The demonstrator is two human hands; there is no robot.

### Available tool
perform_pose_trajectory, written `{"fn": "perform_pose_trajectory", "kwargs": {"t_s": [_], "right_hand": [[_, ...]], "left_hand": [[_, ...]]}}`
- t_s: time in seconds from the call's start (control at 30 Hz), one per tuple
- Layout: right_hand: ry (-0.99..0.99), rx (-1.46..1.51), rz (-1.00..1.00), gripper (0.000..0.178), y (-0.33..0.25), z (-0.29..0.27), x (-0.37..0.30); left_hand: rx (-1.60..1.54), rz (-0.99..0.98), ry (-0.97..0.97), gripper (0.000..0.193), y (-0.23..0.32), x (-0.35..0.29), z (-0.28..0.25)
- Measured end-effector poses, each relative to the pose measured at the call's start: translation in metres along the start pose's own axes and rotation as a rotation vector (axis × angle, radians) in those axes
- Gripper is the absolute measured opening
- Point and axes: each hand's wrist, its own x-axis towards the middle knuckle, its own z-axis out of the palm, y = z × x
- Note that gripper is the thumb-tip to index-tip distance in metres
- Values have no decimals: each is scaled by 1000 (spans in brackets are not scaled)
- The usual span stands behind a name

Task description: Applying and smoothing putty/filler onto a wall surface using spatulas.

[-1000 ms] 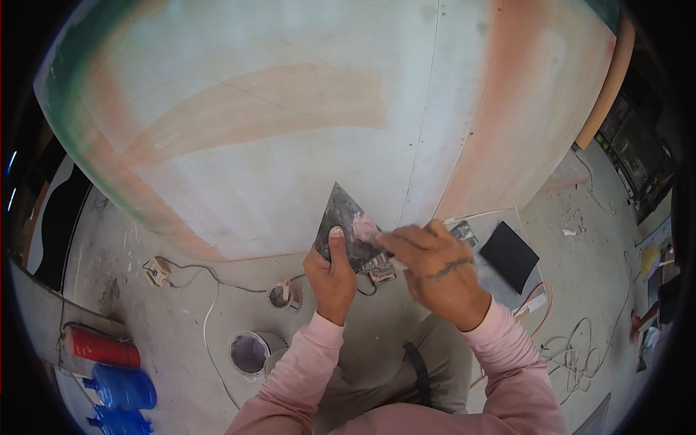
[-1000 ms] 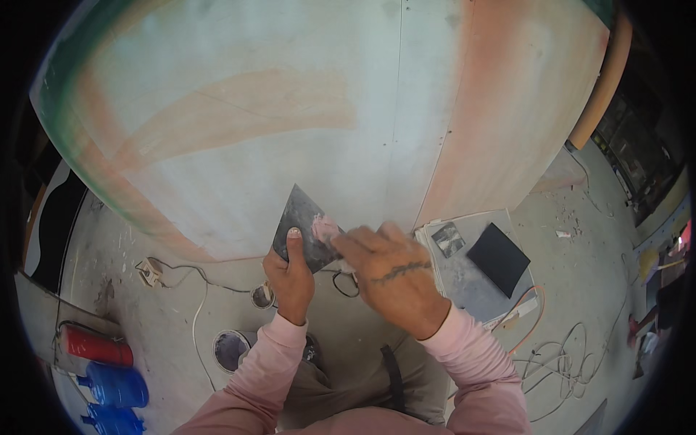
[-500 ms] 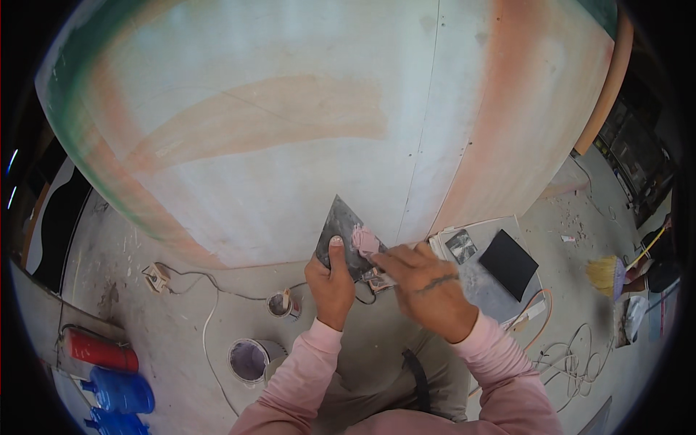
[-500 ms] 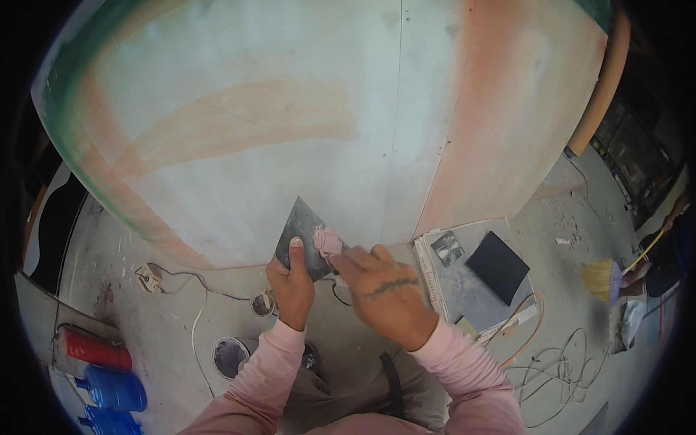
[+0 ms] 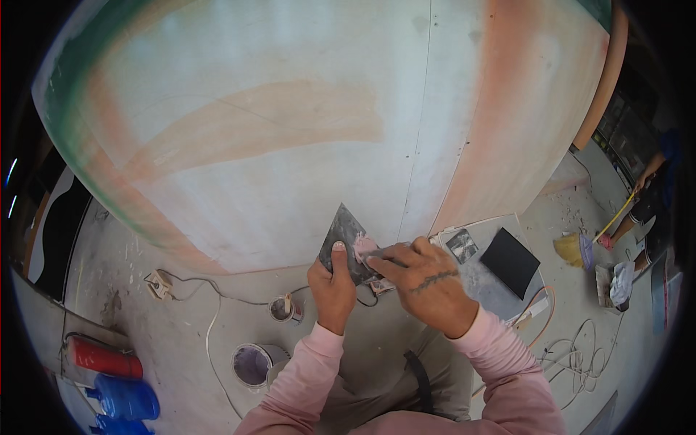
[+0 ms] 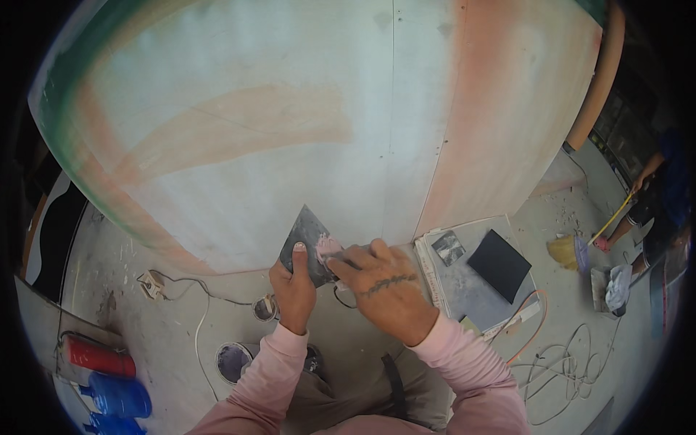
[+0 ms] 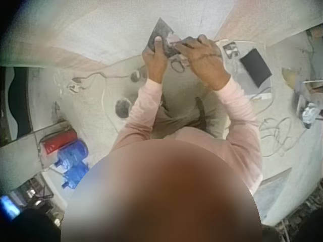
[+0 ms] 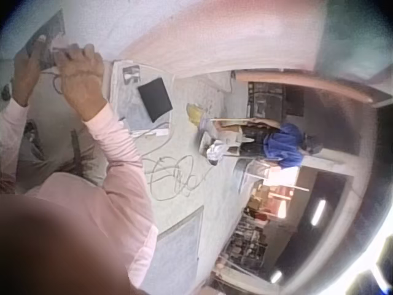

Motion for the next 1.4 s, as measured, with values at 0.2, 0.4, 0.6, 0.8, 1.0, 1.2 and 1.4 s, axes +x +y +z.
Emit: {"fn": "perform_pose_trajectory", "kwargs": {"t_s": [0.2,0.4,0.6,0.8,1.0,1.2,1.4], "right_hand": [[98,3,53,35,-2,4,2],[38,-26,38,36,-5,-16,10],[7,-40,21,39,-6,-16,7],[76,-90,-30,40,-5,-4,8],[25,-90,9,42,-3,-16,10],[13,-44,44,42,-5,-22,10],[-90,21,19,53,0,-20,8]], "left_hand": [[6,39,-4,34,18,-5,5],[112,77,9,35,11,-5,-4],[29,56,0,35,12,-4,0],[6,66,-26,37,13,-2,0],[32,55,-24,37,17,-3,-2],[58,52,-23,37,18,-3,-3],[-19,-4,-12,38,8,3,-6]]}}
